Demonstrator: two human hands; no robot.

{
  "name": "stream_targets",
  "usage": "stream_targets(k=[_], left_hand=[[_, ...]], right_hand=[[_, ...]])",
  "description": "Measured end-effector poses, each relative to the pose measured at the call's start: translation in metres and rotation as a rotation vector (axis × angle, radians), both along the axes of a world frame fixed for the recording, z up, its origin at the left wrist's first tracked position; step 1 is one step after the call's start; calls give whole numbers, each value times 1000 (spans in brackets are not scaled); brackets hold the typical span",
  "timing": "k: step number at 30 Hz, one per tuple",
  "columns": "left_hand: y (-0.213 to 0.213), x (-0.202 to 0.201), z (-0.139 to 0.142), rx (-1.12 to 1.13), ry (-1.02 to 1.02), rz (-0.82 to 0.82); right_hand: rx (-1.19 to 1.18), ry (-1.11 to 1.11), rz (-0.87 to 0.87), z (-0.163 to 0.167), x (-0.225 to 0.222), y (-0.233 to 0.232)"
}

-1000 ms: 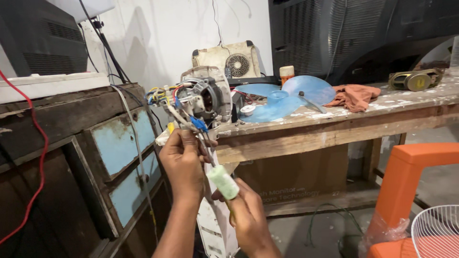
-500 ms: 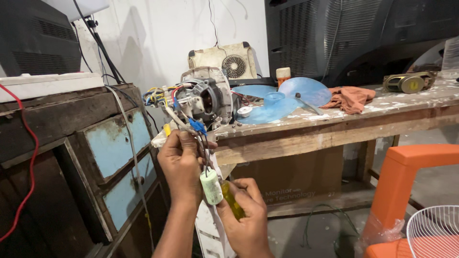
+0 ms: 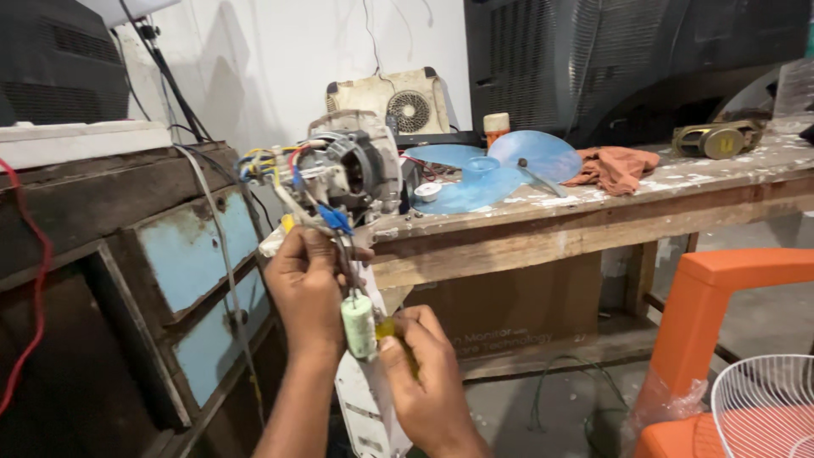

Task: The person uses a screwdriver to unscrew and disassemble the motor housing of a pedestal fan at a workbench, holding the fan head steady with one hand while removing screws and prying open the casing to access the motor and wiring.

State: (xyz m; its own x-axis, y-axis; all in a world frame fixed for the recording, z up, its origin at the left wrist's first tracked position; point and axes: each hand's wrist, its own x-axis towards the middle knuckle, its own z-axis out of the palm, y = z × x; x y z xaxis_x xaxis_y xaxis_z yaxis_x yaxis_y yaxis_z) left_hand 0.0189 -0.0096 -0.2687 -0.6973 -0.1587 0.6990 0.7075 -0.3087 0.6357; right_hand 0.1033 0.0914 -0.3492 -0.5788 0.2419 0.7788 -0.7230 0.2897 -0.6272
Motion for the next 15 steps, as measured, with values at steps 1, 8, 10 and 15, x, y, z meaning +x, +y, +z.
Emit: stream_targets(k=[1,8,10,15], left_hand=[[-1,1,0,2,-21,1],[-8,23,0,48,-111,-136],[-7,33,0,-3,-110,-102],[-6,68,1,-290,-8,450]], right_hand=[[41,31,7,1,2,1],[-64,10,4,6,10,4],[8,80,-100,6,12,6],[55,121,-222,11,17,7]])
